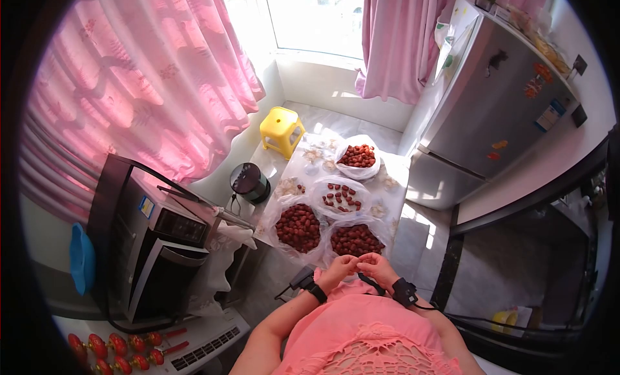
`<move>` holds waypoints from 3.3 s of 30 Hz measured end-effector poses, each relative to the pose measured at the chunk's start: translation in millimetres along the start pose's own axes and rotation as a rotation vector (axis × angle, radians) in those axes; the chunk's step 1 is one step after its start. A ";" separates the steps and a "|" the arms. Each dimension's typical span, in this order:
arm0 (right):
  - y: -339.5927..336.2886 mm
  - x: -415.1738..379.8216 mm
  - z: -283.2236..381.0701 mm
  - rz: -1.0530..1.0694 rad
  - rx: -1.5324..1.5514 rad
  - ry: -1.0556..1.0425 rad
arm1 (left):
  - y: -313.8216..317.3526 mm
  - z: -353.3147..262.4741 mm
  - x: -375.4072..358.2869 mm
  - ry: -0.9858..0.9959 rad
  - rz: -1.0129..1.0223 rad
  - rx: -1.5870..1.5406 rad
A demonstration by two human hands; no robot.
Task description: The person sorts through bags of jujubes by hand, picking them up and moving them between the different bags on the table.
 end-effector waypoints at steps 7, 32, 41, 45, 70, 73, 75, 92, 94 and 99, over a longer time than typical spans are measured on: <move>-2.6 -1.5 2.5 0.017 -0.003 0.033 | -8.6 20.1 15.2 -0.024 0.038 -0.023; -18.4 -5.8 -14.6 -0.123 0.164 0.129 | -59.1 38.9 40.8 -0.125 -0.188 -0.243; -25.7 -13.5 -18.1 -0.160 0.204 0.127 | -88.4 55.5 55.4 -0.193 -0.273 -0.198; -28.5 -15.0 -21.0 -0.183 0.218 0.134 | -73.1 41.1 43.5 -0.283 -0.316 -0.219; -32.9 -21.2 -25.5 -0.234 0.252 0.122 | -70.7 59.8 78.2 -0.182 -0.173 -0.114; -32.4 -23.5 -21.8 -0.237 0.257 0.123 | -64.4 57.2 77.5 -0.196 -0.181 -0.105; -32.2 -23.4 -20.4 -0.236 0.265 0.123 | -63.1 54.8 74.5 -0.222 -0.234 -0.028; -33.8 -17.4 -28.5 -0.228 0.274 0.129 | -145.5 52.4 79.3 -0.152 -0.383 0.017; -34.1 -17.4 -27.2 -0.226 0.273 0.126 | -158.7 48.6 84.4 -0.130 -0.379 0.007; -37.3 -16.0 -27.6 -0.245 0.276 0.115 | -161.0 29.0 92.3 -0.126 -0.378 -0.014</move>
Point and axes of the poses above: each hand's wrist, its own x-axis towards the middle knuckle, its own y-axis out of the palm, z = x × y, the point moved 5 cm from there along x, towards the middle knuckle, and after that the axes turned 13 degrees about -x, right-handed, at the moved point
